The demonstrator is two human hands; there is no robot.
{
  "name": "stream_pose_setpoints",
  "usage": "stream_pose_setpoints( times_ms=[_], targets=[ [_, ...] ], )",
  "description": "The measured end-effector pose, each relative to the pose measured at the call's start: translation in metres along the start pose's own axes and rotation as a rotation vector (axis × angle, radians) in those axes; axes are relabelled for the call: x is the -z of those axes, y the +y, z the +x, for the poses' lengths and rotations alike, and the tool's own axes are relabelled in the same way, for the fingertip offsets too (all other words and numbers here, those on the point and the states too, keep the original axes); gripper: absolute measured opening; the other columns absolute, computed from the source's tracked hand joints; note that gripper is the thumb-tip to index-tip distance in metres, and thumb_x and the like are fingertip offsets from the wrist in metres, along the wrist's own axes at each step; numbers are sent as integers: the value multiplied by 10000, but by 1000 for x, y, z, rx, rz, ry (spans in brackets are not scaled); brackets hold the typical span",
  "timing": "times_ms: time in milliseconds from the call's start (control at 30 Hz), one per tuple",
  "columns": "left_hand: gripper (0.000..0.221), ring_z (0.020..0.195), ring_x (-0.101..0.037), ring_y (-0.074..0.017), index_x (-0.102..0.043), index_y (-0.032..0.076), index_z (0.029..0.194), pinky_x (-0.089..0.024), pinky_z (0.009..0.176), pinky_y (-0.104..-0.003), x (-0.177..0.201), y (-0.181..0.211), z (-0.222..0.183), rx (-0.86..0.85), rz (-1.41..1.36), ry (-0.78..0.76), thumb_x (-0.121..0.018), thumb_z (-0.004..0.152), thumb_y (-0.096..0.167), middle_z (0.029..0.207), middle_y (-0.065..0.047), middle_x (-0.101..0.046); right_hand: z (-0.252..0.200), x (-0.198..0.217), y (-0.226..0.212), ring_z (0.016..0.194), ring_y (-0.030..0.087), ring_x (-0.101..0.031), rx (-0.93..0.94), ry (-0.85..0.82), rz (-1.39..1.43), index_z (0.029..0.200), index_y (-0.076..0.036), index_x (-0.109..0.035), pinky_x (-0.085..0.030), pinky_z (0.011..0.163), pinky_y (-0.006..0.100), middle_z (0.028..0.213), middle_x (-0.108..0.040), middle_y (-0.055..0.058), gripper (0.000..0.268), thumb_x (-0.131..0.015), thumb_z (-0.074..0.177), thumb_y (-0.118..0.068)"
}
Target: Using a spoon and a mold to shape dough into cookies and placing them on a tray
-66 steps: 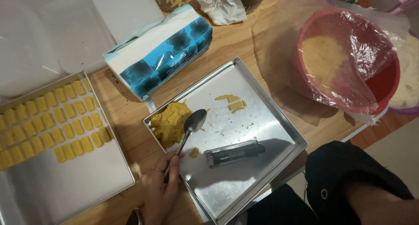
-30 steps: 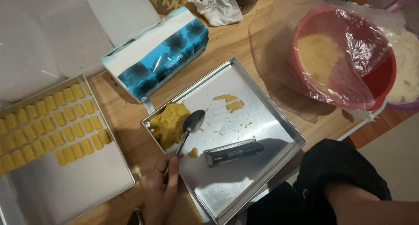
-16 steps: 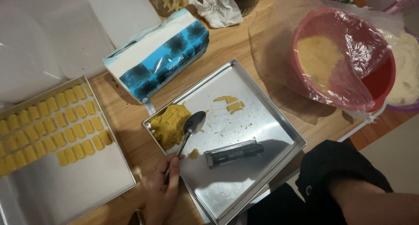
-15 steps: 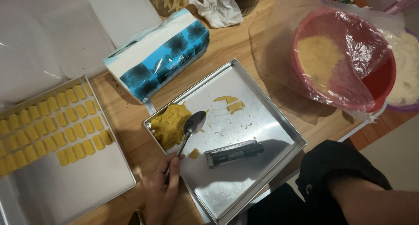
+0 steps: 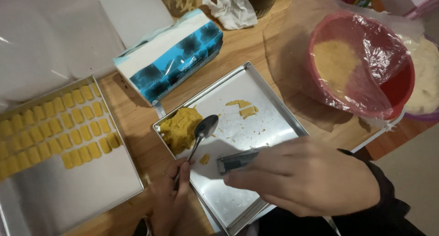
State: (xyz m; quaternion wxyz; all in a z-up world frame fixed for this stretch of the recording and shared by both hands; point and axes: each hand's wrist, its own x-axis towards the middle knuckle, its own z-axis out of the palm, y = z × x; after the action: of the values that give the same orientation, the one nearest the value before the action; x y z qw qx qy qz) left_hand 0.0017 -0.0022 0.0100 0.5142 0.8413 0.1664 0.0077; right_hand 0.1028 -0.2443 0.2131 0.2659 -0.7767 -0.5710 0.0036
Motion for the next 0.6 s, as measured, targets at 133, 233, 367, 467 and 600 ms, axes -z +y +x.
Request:
stream_pose_setpoints(
  times_ms=[133,233,367,467,600],
  targets=[
    [327,814,-733,-105,-768,169,1085,-525,759,-257,2,2,1,-39,-3,-34,-526,988,367,959,36,-835,-20,-26,4,672,371,-628,81,-463,298,1248,42,-597,-490,532,453,932,-651,192,255,-440,1069,-50],
    [305,649,-665,-78,-774,163,1055,-492,626,-243,2,4,3,-82,-13,-5,-542,988,349,852,53,-810,-38,-46,-7,681,397,-655,51,-606,477,1287,59,-574,-514,562,461,852,-658,219,242,-504,1080,-45],
    [282,717,-639,-106,-744,123,1097,-490,684,-290,0,-8,0,-223,22,21,-529,1033,294,915,9,-765,-88,-94,-13,662,416,-628,-122,-805,435,1439,-84,-532,-478,555,495,871,-612,159,477,-485,967,-40],
    [260,787,-717,-115,-727,102,1092,-521,686,-262,6,8,-1,-309,53,60,-535,1044,272,955,-7,-791,-125,-114,-9,718,329,-698,-262,-587,478,1260,-142,-664,-519,570,429,924,-695,103,305,-504,1010,-73],
    [283,533,-511,-59,-748,173,1071,-374,530,-253,5,11,-3,-203,71,16,-511,1052,326,633,77,-621,-204,-164,18,854,222,-795,-547,-506,513,1205,-186,-745,-580,732,337,1027,-829,22,373,-612,882,-56]
  ],
)
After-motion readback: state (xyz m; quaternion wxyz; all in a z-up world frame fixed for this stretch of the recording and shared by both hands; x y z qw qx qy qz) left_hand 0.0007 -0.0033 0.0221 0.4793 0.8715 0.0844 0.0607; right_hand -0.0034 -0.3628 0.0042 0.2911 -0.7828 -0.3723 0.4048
